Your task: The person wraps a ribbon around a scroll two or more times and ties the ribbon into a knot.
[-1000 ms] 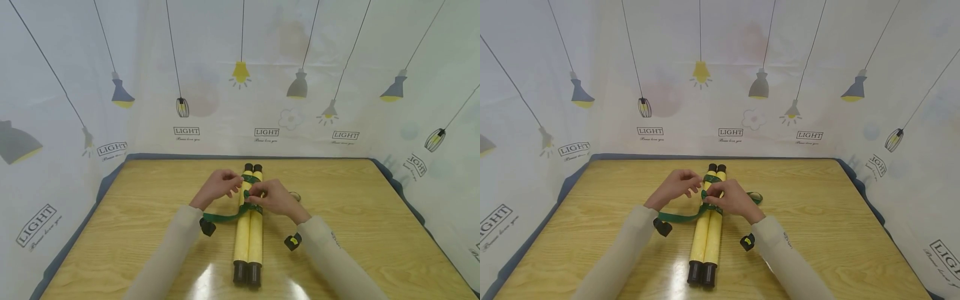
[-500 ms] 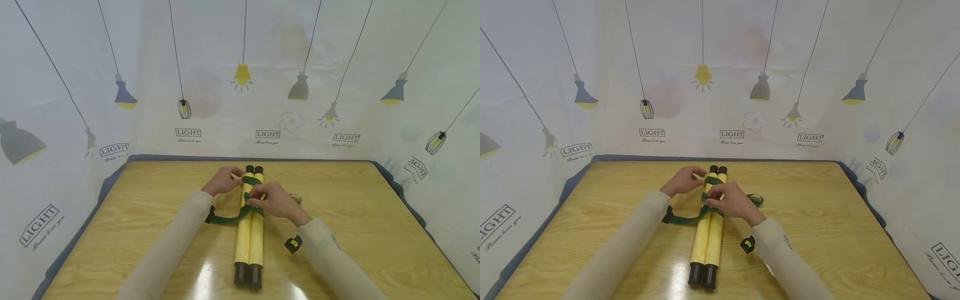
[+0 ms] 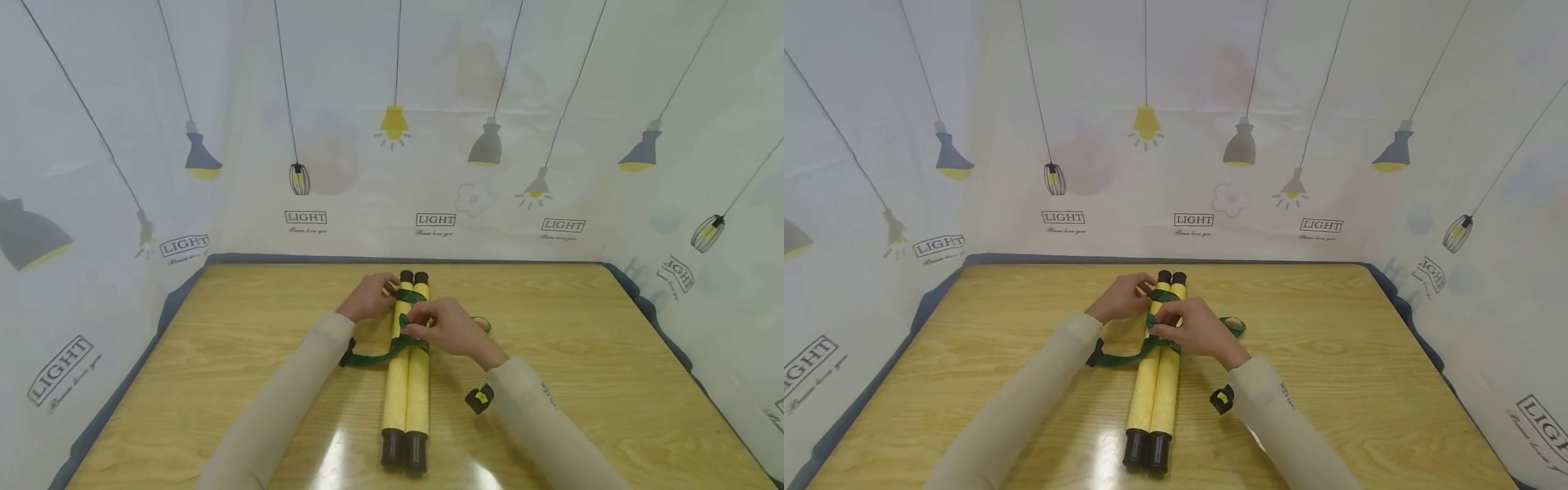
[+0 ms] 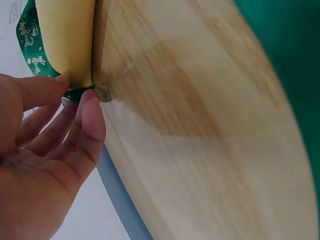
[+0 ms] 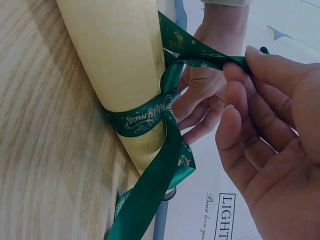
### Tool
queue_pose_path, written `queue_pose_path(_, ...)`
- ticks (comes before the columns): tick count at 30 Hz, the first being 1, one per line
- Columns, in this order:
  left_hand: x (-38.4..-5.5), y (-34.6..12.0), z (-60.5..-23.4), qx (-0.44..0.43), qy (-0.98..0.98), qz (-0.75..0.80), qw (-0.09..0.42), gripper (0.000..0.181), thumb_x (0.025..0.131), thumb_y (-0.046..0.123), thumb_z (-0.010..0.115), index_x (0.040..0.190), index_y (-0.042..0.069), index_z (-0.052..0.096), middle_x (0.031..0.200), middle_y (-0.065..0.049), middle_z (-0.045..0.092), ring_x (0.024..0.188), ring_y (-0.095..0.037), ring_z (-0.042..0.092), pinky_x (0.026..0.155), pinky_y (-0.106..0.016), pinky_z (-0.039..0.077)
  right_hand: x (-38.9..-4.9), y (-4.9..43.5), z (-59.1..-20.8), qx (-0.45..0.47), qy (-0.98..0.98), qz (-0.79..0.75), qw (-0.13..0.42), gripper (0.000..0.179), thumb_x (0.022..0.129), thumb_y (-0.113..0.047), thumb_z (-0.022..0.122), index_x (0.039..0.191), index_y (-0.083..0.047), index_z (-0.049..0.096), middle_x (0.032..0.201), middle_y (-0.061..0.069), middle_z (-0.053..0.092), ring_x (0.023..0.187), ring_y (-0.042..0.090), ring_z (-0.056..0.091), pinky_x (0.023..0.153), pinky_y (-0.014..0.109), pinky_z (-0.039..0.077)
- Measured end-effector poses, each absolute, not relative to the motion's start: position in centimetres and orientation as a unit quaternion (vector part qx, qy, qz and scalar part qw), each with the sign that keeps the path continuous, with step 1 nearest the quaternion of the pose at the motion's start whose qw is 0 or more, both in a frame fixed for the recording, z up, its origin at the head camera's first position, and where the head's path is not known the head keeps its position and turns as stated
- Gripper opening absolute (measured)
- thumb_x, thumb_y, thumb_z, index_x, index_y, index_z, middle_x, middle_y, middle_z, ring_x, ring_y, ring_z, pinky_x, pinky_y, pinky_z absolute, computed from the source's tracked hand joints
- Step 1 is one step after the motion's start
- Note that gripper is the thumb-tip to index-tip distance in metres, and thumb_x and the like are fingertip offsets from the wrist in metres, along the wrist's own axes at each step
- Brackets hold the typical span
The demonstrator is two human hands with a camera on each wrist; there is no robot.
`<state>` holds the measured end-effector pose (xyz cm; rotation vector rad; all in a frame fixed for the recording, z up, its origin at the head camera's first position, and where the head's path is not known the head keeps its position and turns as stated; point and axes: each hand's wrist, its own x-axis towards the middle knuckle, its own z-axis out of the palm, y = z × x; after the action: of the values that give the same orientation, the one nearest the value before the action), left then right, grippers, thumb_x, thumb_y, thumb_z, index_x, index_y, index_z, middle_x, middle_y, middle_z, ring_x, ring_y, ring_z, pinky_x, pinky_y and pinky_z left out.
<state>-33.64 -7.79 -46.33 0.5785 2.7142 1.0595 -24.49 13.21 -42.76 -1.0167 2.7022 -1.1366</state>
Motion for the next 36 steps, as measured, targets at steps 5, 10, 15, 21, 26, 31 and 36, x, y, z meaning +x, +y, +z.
queue_pose_path(5, -33.7, -8.2, -46.4, 0.200, 0.914, 0.346, 0.064, 0.026, 0.097, 0.006, 0.067, 0.122, 0.007, 0.068, 0.111, -0.013, 0.072, 0.101, -0.025, 0.068, 0.084, -0.038, 0.058, -24.6, 13.3, -42.7, -0.334, 0.869, -0.365, 0.020, 0.005, 0.096, -0.024, 0.074, 0.095, -0.019, 0.075, 0.083, -0.006, 0.074, 0.071, 0.007, 0.063, 0.063, 0.024, 0.052)
queue_pose_path(10, -33.7, -9.1, -46.2, 0.212, 0.915, 0.336, 0.067, 0.007, 0.097, 0.019, 0.072, 0.096, 0.013, 0.076, 0.098, -0.005, 0.075, 0.088, -0.018, 0.068, 0.076, -0.034, 0.056, -24.7, 13.3, -42.7, -0.329, 0.867, -0.374, 0.028, 0.005, 0.097, -0.024, 0.074, 0.095, -0.020, 0.075, 0.084, -0.005, 0.074, 0.072, 0.009, 0.065, 0.063, 0.024, 0.053)
queue_pose_path(15, -33.4, -10.1, -45.1, 0.211, 0.918, 0.327, 0.077, 0.014, 0.097, 0.025, 0.069, 0.093, 0.016, 0.078, 0.096, -0.001, 0.075, 0.082, -0.015, 0.067, 0.075, -0.034, 0.055, -24.7, 13.4, -42.8, -0.320, 0.868, -0.379, 0.031, 0.005, 0.096, -0.024, 0.074, 0.095, -0.019, 0.075, 0.085, -0.005, 0.074, 0.071, 0.009, 0.064, 0.063, 0.024, 0.052)
queue_pose_path(21, -32.4, -11.3, -43.3, 0.217, 0.905, 0.355, 0.091, 0.018, 0.095, 0.022, 0.065, 0.094, 0.012, 0.079, 0.088, -0.004, 0.075, 0.070, -0.014, 0.059, 0.066, -0.030, 0.049, -24.8, 13.5, -42.7, -0.313, 0.869, -0.383, 0.026, 0.006, 0.095, -0.024, 0.076, 0.094, -0.018, 0.075, 0.086, -0.003, 0.076, 0.072, 0.007, 0.063, 0.064, 0.024, 0.053)
queue_pose_path(26, -31.5, -12.4, -42.1, 0.233, 0.889, 0.379, 0.107, 0.019, 0.097, 0.020, 0.063, 0.092, 0.011, 0.078, 0.071, -0.003, 0.069, 0.059, -0.013, 0.053, 0.059, -0.028, 0.046, -24.8, 13.4, -42.6, -0.304, 0.872, -0.381, 0.032, 0.007, 0.095, -0.024, 0.075, 0.094, -0.018, 0.075, 0.087, -0.005, 0.075, 0.075, 0.007, 0.064, 0.067, 0.024, 0.054)
queue_pose_path(31, -30.6, -13.3, -41.2, 0.242, 0.889, 0.374, 0.107, 0.021, 0.101, 0.024, 0.062, 0.095, 0.011, 0.077, 0.071, 0.000, 0.066, 0.061, -0.013, 0.053, 0.061, -0.030, 0.047, -24.9, 13.5, -42.7, -0.304, 0.873, -0.379, 0.030, 0.008, 0.096, -0.026, 0.075, 0.092, -0.019, 0.074, 0.087, -0.006, 0.075, 0.077, 0.008, 0.065, 0.069, 0.025, 0.055)
queue_pose_path(36, -29.3, -14.2, -40.4, 0.233, 0.881, 0.391, 0.129, 0.025, 0.104, 0.028, 0.060, 0.098, 0.010, 0.077, 0.064, 0.002, 0.058, 0.054, -0.013, 0.046, 0.054, -0.030, 0.043, -24.9, 13.5, -42.7, -0.302, 0.871, -0.385, 0.035, 0.009, 0.096, -0.026, 0.075, 0.090, -0.019, 0.074, 0.086, -0.003, 0.075, 0.076, 0.013, 0.067, 0.068, 0.026, 0.056)
